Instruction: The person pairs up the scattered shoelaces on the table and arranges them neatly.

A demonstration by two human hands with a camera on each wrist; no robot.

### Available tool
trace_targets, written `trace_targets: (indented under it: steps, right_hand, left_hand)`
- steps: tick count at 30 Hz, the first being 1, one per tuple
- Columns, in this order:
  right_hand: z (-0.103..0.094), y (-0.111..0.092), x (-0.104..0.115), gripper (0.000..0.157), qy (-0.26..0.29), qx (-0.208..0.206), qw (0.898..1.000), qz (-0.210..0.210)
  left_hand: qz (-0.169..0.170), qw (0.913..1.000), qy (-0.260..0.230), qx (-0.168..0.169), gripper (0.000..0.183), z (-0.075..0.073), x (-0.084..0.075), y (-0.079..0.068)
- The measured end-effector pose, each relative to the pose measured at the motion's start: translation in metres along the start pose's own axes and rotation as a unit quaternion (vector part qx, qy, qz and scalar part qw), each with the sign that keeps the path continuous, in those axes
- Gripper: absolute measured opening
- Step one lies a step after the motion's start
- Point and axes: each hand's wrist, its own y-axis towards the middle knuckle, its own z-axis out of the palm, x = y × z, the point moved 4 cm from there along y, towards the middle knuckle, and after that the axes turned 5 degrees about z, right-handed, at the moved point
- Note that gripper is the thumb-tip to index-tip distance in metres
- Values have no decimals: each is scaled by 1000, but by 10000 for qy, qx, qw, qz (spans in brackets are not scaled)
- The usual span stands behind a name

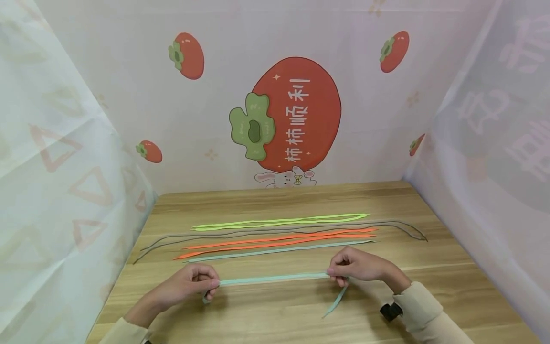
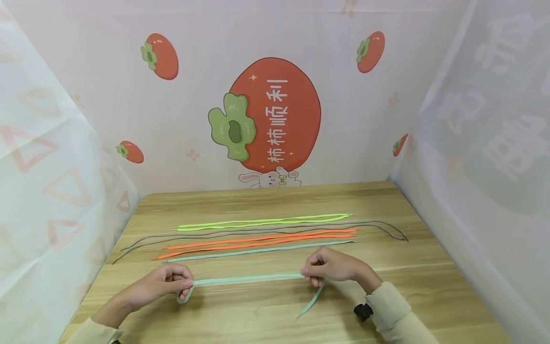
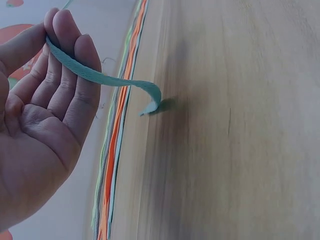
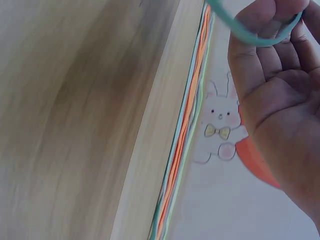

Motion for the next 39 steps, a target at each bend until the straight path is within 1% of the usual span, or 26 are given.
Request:
trace_targets:
  steps: [3,8,11,14,18,22,26,29,32,35,39]
  right_hand:
    - [-4,-7,-3,34,-19,-15,10000,17]
    - [-9,-20,-11,34,83,-8,9998,168]
    - [-14,-29,-18,34,49,-95,9995,309]
    - [-20,-37,-24,35,-81,-246,9986,453]
    - [-31,-49,-31,33,-87,-404,9975,581]
    - [-44,-61,-36,29,-23,-592,9965,590]
    - [-57,-71,-38,26,-92,-806,9955,496]
    - [-65,-76,-41,24,-235,-1044,9931,479]
    - [-72,-80,-44,22,-318,-1264,9900,536]
    - [-77,-82,-47,23,-352,-1380,9877,639]
    - [-84,-85,-53,23,-455,-1500,9838,866]
  left_hand:
    - [58,10000,-76,13,32,-4,0,-7]
    - [4,9999,-126,-45,33,-13,3,-16]
    - [-63,9999,-67,-126,33,-19,5,-19]
    - [-94,9997,15,-209,33,-24,7,-22]
    - [-124,9994,129,-305,32,-29,8,-26]
    - [-207,9988,191,-401,32,-33,7,-28]
    - [-240,9984,254,-437,32,-36,8,-31]
    - [-299,9975,380,-521,31,-40,10,-33]
    - [-431,9959,476,-642,31,-45,13,-36]
    - [-547,9949,491,-684,31,-49,15,-40]
    - [-610,9941,574,-692,32,-56,16,-46]
